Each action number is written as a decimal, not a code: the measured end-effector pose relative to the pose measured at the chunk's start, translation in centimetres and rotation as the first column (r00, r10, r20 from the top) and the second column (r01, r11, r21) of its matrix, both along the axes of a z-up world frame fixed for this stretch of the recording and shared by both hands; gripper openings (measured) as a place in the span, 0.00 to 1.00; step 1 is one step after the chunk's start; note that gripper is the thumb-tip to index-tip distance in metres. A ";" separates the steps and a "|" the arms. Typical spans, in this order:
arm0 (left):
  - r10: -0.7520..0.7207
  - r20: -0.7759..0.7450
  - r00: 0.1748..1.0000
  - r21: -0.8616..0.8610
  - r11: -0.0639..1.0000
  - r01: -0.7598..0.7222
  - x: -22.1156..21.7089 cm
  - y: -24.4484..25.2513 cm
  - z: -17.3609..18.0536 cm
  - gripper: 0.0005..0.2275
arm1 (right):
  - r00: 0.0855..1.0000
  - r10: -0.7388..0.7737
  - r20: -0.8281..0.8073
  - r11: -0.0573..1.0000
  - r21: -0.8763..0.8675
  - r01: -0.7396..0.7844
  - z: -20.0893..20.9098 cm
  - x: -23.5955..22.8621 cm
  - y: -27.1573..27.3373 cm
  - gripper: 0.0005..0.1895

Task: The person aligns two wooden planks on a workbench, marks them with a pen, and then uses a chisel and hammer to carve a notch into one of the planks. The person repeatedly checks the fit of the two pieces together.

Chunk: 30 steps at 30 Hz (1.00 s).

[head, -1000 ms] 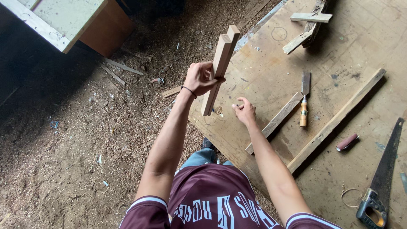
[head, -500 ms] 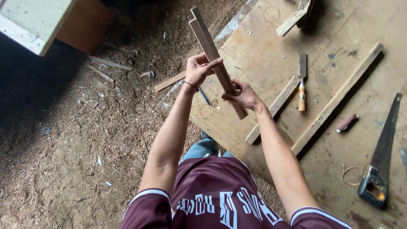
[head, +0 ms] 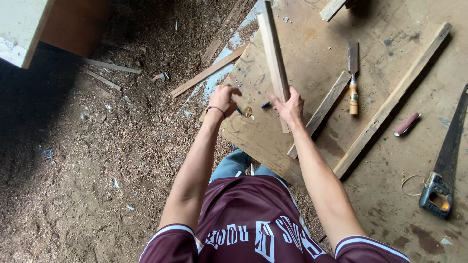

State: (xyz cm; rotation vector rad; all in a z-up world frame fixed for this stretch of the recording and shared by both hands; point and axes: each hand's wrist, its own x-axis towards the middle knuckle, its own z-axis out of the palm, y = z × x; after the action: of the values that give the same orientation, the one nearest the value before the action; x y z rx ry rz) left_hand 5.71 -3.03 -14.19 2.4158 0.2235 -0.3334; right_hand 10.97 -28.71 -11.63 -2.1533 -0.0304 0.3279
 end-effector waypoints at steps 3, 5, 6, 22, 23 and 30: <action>-0.101 0.082 0.992 0.107 0.990 0.092 -1.7 -0.2 -0.5 0.22 | 0.985 -0.128 -0.119 0.992 0.001 0.130 -2.6 0.4 -1.1 0.29; -0.057 0.054 0.997 0.059 0.997 0.054 -2.5 -0.3 -0.8 0.18 | 0.981 -0.150 -0.121 0.989 0.000 0.151 -4.3 0.3 -1.5 0.31; -0.039 0.042 0.998 0.035 0.999 0.037 -2.8 -0.3 -1.0 0.17 | 0.979 -0.164 -0.120 0.986 0.000 0.165 -5.1 0.3 -1.8 0.31; 0.065 0.159 0.985 -0.145 0.989 -0.042 -1.9 -2.1 -0.7 0.06 | 0.993 -0.104 0.059 0.910 -0.398 0.119 -8.8 -1.7 -2.3 0.27; 0.122 0.135 0.983 -0.325 0.943 -0.072 -1.1 -2.4 -0.9 0.07 | 0.991 -0.079 0.105 0.905 -0.409 0.115 -8.9 -1.8 -2.4 0.28; 0.144 -0.103 0.984 -0.916 0.372 -0.150 1.4 -4.7 2.7 0.12 | 0.988 -0.155 -0.014 0.909 -0.393 0.137 -7.3 -1.3 -1.5 0.34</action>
State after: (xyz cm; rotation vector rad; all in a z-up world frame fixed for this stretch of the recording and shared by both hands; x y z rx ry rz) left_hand 7.12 -7.71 -11.52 1.2263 0.1788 -0.2701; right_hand 9.69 -30.26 -18.89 -2.5267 0.2412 0.3146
